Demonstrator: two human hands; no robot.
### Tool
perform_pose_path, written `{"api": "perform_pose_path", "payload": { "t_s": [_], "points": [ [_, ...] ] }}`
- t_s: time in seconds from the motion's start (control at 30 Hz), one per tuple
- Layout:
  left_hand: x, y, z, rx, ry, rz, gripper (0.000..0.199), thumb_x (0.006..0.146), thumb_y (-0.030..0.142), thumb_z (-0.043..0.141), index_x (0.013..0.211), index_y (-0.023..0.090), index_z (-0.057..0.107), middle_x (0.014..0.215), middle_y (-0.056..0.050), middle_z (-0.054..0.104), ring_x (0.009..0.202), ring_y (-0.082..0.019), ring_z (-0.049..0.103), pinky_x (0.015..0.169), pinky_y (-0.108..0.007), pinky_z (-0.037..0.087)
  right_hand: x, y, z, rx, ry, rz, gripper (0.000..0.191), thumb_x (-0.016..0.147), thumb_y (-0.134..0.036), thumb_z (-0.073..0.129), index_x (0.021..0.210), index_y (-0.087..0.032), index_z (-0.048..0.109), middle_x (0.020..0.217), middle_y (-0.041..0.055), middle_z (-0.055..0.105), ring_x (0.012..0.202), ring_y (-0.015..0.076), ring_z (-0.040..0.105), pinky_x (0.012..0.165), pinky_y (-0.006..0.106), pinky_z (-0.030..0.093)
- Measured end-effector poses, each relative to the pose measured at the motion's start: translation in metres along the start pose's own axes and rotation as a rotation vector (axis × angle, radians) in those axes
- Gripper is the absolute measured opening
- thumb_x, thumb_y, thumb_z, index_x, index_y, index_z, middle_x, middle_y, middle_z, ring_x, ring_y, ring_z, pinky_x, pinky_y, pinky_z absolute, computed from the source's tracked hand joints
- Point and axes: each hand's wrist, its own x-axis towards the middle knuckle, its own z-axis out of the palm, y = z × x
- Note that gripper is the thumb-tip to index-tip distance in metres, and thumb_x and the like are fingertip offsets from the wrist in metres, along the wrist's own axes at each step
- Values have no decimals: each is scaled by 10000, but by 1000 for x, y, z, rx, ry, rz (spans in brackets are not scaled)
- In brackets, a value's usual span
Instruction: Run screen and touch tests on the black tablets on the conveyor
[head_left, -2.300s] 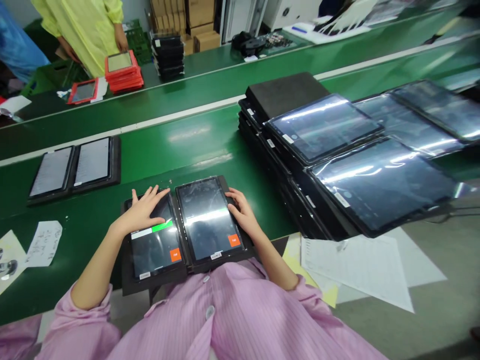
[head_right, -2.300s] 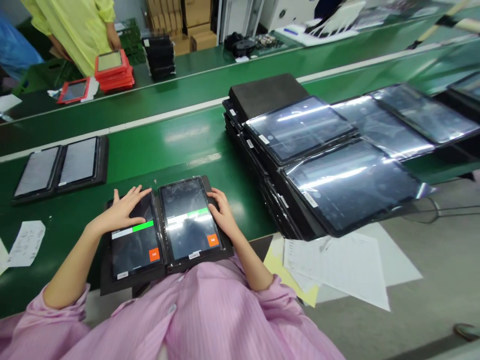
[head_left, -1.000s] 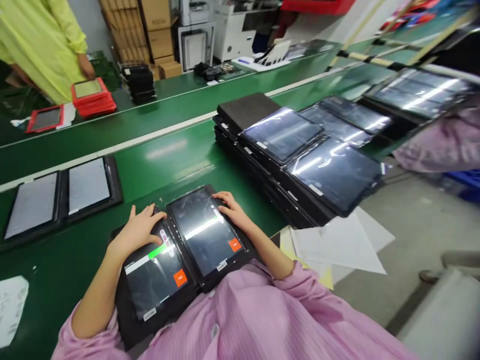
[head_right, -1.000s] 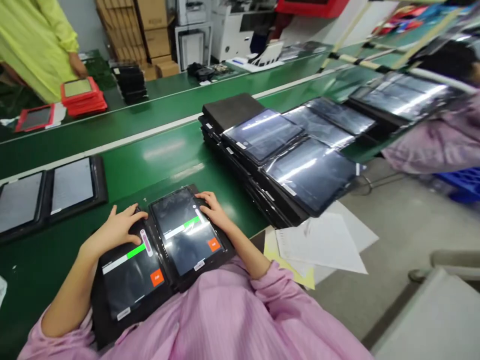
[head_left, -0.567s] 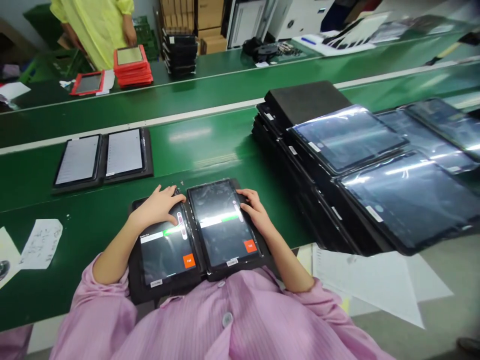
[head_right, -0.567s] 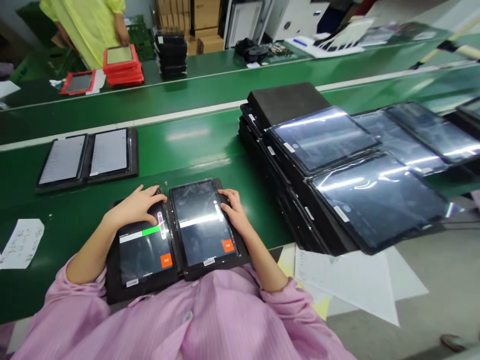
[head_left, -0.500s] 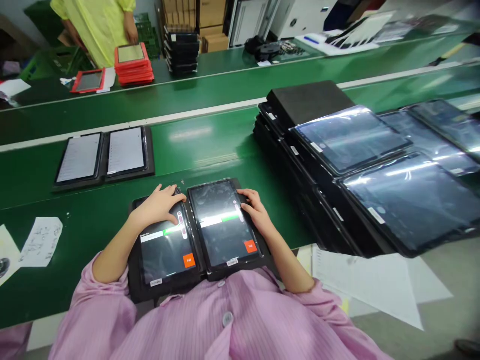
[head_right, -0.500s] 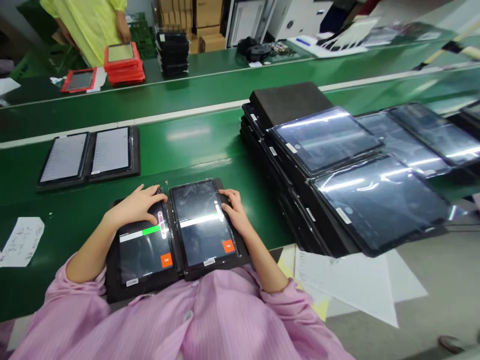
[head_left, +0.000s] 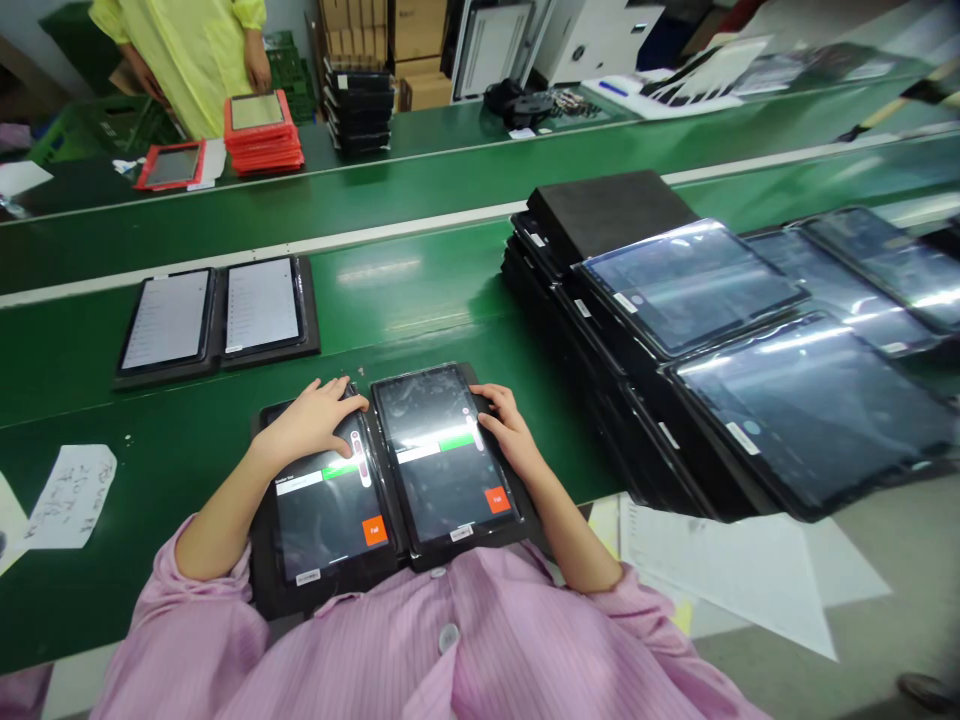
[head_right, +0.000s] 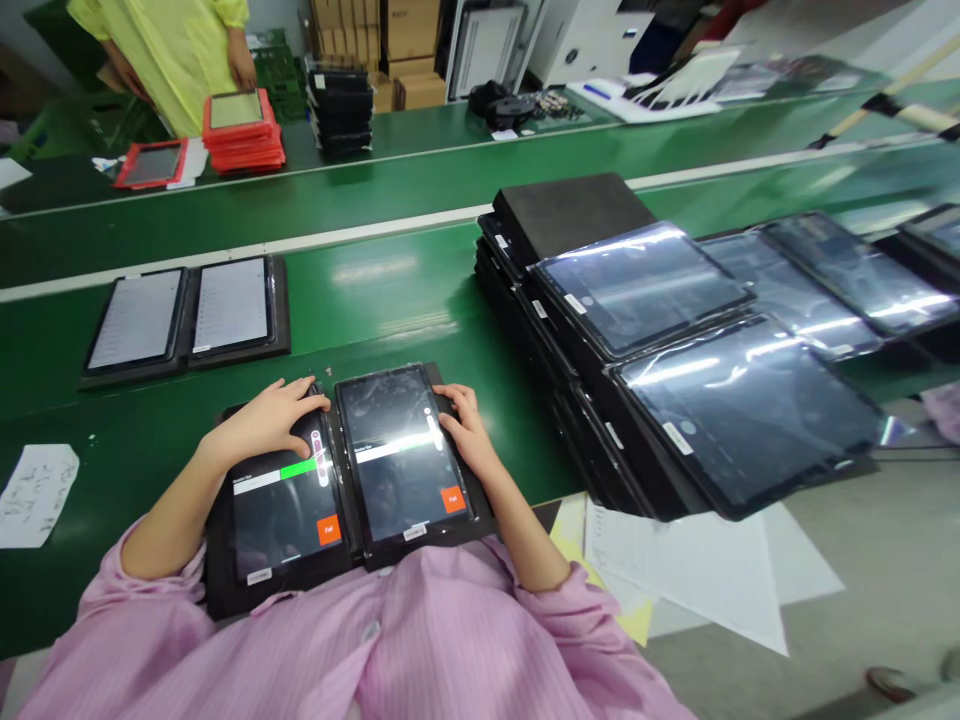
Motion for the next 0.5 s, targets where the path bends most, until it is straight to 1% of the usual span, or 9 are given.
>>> {"api": "perform_pose_path", "payload": {
  "t_s": [0.17,0.3,0.37,0.4,0.43,0.5],
  "points": [
    [-1,-3,1,-11,13,9,625,767,477,811,1310,265,587,1544,-190,454,1485,-394,332,1168,-566,310,1,1,1,4,10,-7,444,819,-351,556,1250,-290,640,1267,75,489,1291,292,434,1101,470,368],
    [1,-3,1,2,12,24,615,775,472,807,1307,262,581,1534,-202,460,1480,-387,347,1162,-576,313,2,1,1,17,10,-16,443,808,-340,561,1240,-290,649,1259,72,490,1289,289,439,1099,470,376],
    [0,-1,0,6,2,16,649,787,464,804,1350,269,547,1557,-205,432,1498,-376,314,1184,-627,246,2,1,1,21,11,-25,439,809,-338,562,1236,-289,652,1262,74,491,1286,289,446,1100,472,379],
    [-2,0,0,10,14,-1,700,793,462,802,1398,268,508,1587,-215,383,1517,-379,269,1188,-667,192,2,2,1,19,11,-30,436,813,-341,561,1237,-288,653,1265,76,492,1285,289,450,1099,474,382],
    [-7,2,1,18,51,-33,762,801,463,798,1453,264,455,1623,-226,311,1536,-388,202,1182,-709,129,2,4,1,15,12,-36,435,820,-348,559,1240,-285,652,1266,80,494,1284,291,454,1096,477,388],
    [-23,2,8,34,187,-133,848,838,478,762,1537,246,343,1671,-236,148,1553,-411,58,1152,-767,16,2,9,1,6,16,-50,435,833,-375,555,1247,-278,650,1261,88,501,1279,297,464,1085,487,402]
  ]
}}
